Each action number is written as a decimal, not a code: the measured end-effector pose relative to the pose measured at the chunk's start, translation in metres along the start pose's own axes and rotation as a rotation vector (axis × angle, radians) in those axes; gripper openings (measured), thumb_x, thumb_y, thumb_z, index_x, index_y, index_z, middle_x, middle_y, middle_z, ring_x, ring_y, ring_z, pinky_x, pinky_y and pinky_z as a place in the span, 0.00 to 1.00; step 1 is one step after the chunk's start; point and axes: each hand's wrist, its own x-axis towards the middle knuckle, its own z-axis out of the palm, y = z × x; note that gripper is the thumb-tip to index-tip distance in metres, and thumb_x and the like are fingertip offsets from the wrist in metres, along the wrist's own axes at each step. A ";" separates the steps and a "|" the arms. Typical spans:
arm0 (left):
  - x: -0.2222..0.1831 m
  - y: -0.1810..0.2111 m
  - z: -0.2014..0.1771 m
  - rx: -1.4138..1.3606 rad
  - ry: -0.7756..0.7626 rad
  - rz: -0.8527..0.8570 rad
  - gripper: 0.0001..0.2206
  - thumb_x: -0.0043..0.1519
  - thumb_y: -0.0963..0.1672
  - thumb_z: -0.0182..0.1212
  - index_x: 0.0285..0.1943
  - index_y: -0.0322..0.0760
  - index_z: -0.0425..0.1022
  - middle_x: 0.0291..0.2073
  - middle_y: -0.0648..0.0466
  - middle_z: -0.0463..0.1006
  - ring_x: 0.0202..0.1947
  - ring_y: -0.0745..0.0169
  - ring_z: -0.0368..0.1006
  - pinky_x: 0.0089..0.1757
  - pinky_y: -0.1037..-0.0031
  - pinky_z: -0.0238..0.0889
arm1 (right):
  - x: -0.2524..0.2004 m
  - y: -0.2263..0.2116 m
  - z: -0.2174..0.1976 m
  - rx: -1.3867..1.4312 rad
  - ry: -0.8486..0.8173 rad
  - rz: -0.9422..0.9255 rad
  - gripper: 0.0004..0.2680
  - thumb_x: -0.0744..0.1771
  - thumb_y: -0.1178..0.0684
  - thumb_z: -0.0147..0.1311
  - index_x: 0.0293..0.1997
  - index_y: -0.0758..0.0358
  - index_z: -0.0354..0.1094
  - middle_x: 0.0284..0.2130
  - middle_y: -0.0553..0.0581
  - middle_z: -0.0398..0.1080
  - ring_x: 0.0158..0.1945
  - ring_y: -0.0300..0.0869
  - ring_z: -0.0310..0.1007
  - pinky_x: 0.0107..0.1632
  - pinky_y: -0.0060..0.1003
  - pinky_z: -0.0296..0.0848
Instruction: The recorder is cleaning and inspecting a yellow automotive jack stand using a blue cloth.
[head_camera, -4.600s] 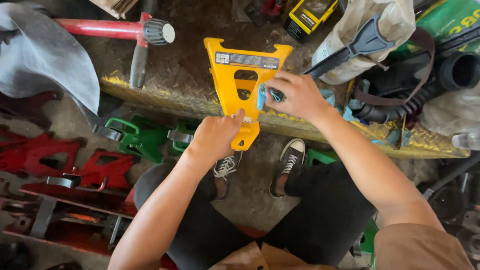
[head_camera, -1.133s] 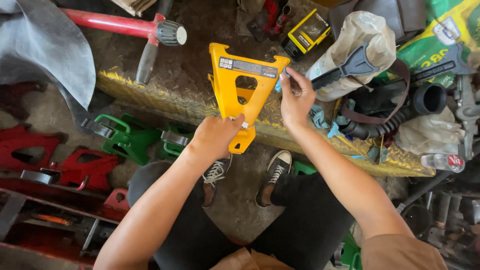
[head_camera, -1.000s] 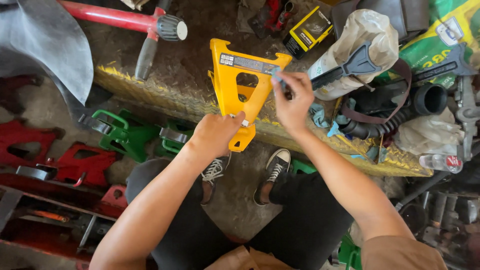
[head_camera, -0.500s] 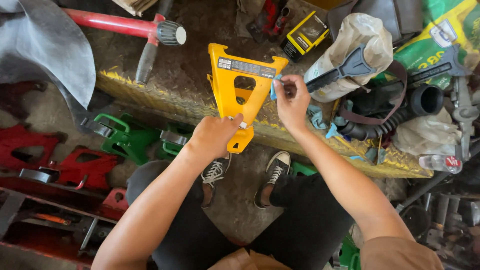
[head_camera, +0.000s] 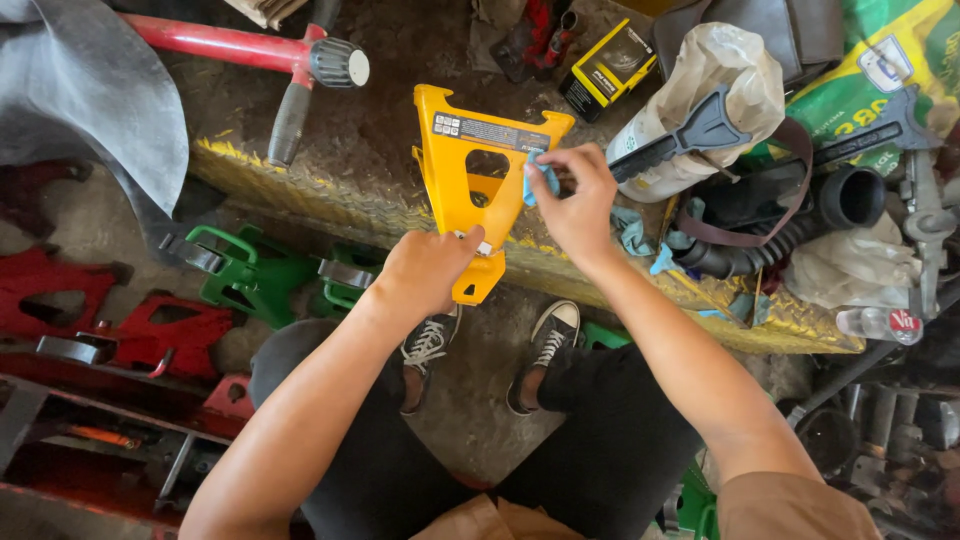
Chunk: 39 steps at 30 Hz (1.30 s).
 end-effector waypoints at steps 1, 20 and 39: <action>0.001 -0.001 0.003 0.013 0.007 0.001 0.32 0.42 0.42 0.77 0.55 0.36 0.63 0.33 0.47 0.81 0.36 0.45 0.81 0.36 0.61 0.74 | -0.003 0.008 0.004 0.129 0.016 0.143 0.06 0.67 0.57 0.66 0.42 0.66 0.72 0.36 0.54 0.69 0.35 0.34 0.72 0.37 0.31 0.73; 0.000 0.002 -0.004 0.020 -0.007 0.004 0.34 0.41 0.44 0.78 0.56 0.35 0.63 0.33 0.48 0.81 0.36 0.46 0.81 0.36 0.62 0.73 | -0.001 -0.032 0.007 -0.027 -0.147 -0.186 0.05 0.65 0.60 0.66 0.43 0.62 0.75 0.39 0.56 0.71 0.42 0.48 0.75 0.46 0.38 0.75; 0.001 -0.002 0.005 0.012 0.064 0.001 0.30 0.46 0.46 0.77 0.53 0.36 0.63 0.31 0.47 0.81 0.33 0.45 0.81 0.34 0.60 0.73 | -0.019 0.024 0.013 0.155 -0.017 0.240 0.08 0.71 0.59 0.59 0.36 0.68 0.63 0.23 0.50 0.64 0.26 0.29 0.59 0.30 0.28 0.61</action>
